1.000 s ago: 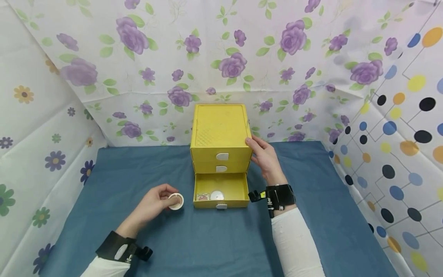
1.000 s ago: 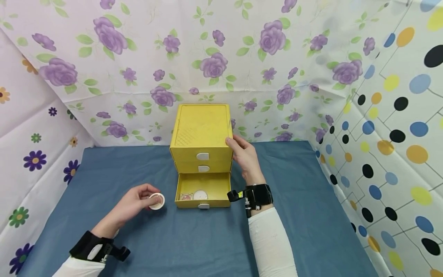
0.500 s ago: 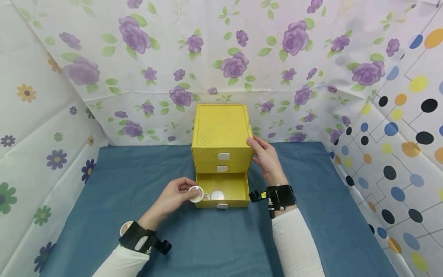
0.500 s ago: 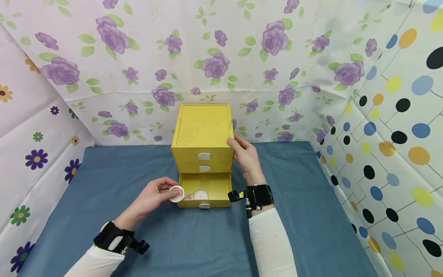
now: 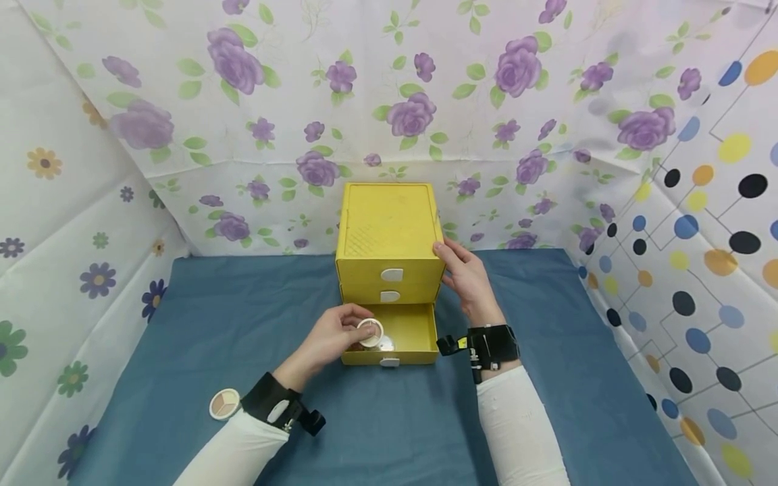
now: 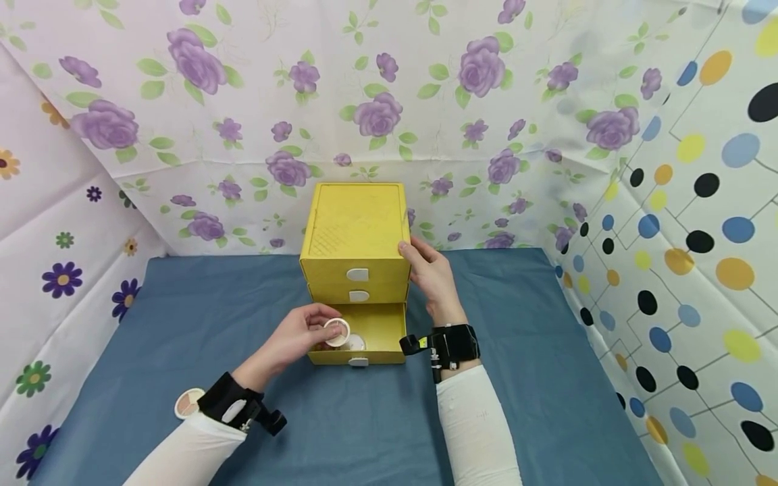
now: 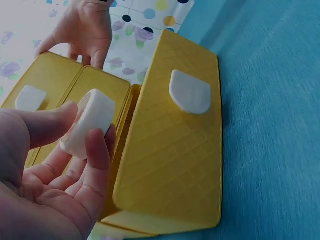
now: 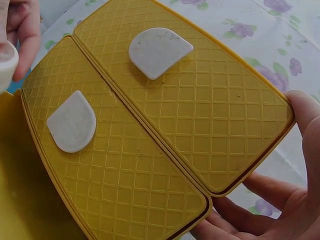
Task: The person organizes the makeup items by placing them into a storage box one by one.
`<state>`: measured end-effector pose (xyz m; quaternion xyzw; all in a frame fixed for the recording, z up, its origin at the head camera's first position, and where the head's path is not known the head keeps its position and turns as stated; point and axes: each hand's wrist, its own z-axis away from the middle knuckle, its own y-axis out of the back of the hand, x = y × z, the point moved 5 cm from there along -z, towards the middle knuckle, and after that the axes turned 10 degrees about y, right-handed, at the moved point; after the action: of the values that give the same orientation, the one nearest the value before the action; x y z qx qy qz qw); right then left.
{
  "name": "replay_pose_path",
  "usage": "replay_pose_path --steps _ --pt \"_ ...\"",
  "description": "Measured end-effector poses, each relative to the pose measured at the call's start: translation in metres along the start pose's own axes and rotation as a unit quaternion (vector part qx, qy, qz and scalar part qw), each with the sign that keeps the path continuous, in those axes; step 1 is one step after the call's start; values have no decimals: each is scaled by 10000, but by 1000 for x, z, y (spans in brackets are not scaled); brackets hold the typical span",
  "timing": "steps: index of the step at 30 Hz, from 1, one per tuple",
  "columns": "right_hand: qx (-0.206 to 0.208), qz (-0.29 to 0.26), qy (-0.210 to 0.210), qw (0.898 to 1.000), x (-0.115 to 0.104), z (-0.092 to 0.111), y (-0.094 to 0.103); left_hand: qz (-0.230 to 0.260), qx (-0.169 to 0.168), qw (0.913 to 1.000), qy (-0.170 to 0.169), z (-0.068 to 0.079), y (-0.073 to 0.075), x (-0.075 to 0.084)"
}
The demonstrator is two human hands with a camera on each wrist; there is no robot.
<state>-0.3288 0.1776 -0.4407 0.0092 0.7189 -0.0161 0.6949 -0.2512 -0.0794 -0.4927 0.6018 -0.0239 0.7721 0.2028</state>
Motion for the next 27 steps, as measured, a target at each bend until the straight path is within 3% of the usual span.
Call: replay_pose_path --steps 7,15,20,27 --pt "-71 -28 11 10000 0 1 -2 -55 -26 10000 3 -12 -12 -1" --pt "-38 -1 29 10000 0 0 -1 -744 -119 9971 -109 -24 -23 -5" --pt "13 -18 16 10000 0 1 0 -1049 -138 9939 -296 -25 -26 -6" --pt "52 -13 -25 10000 1 1 0 -1098 -360 9929 -287 -25 -31 -2"
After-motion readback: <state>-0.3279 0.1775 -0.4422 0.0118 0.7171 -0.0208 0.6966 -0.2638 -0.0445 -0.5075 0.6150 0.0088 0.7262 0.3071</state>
